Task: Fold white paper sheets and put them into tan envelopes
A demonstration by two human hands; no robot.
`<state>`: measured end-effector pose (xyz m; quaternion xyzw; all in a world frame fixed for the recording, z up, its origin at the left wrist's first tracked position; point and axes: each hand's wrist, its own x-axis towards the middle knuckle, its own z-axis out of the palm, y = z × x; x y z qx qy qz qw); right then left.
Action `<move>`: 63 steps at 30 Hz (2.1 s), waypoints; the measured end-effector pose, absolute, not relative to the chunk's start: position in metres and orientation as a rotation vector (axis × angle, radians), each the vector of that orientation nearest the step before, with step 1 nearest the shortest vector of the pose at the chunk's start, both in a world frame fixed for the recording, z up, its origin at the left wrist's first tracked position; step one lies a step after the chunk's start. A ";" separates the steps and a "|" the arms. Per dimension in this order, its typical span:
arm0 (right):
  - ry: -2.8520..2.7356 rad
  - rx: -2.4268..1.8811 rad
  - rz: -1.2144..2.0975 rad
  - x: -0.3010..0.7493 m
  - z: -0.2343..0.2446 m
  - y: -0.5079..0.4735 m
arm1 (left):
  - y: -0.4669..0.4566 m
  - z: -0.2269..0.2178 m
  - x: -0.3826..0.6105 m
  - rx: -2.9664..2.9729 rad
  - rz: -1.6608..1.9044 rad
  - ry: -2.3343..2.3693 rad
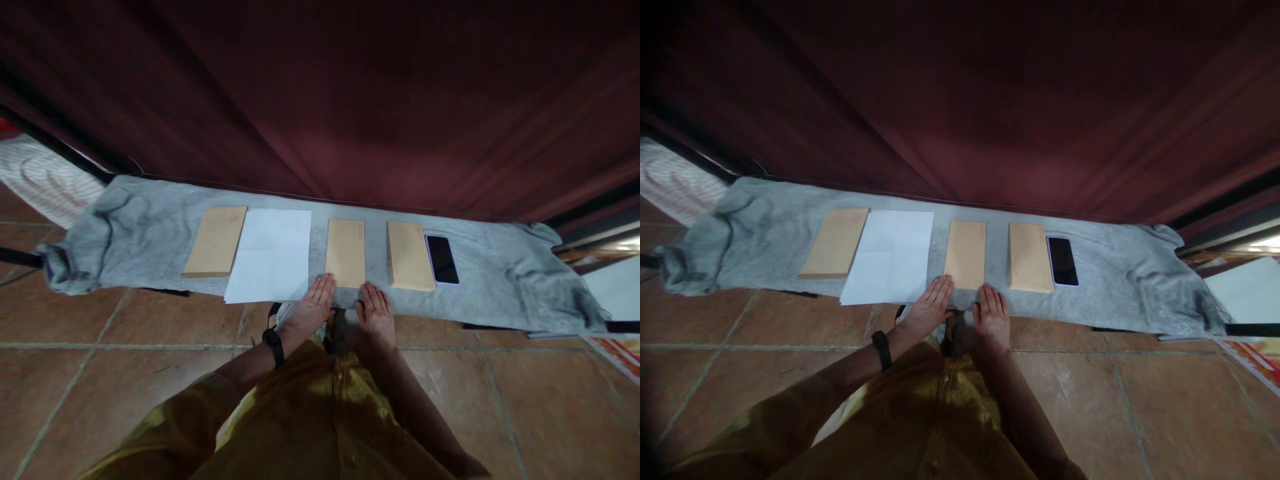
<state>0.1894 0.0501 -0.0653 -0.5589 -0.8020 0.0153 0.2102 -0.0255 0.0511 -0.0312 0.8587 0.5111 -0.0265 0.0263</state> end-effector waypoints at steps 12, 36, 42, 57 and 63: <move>-2.202 -1.549 0.077 0.190 -0.061 0.049 | 0.047 -0.031 -0.040 2.640 -0.086 1.624; -1.242 -1.508 1.136 0.177 -0.041 0.099 | 0.044 -0.033 -0.036 2.585 -0.085 1.695; -0.632 -1.209 1.478 0.151 -0.038 0.081 | 0.042 -0.031 -0.035 2.591 -0.048 1.719; -0.430 -1.373 1.574 0.125 -0.028 0.092 | 0.044 -0.040 -0.039 2.615 0.169 1.763; -0.389 -1.349 1.427 0.132 -0.021 0.096 | 0.046 -0.044 -0.041 2.636 0.319 1.771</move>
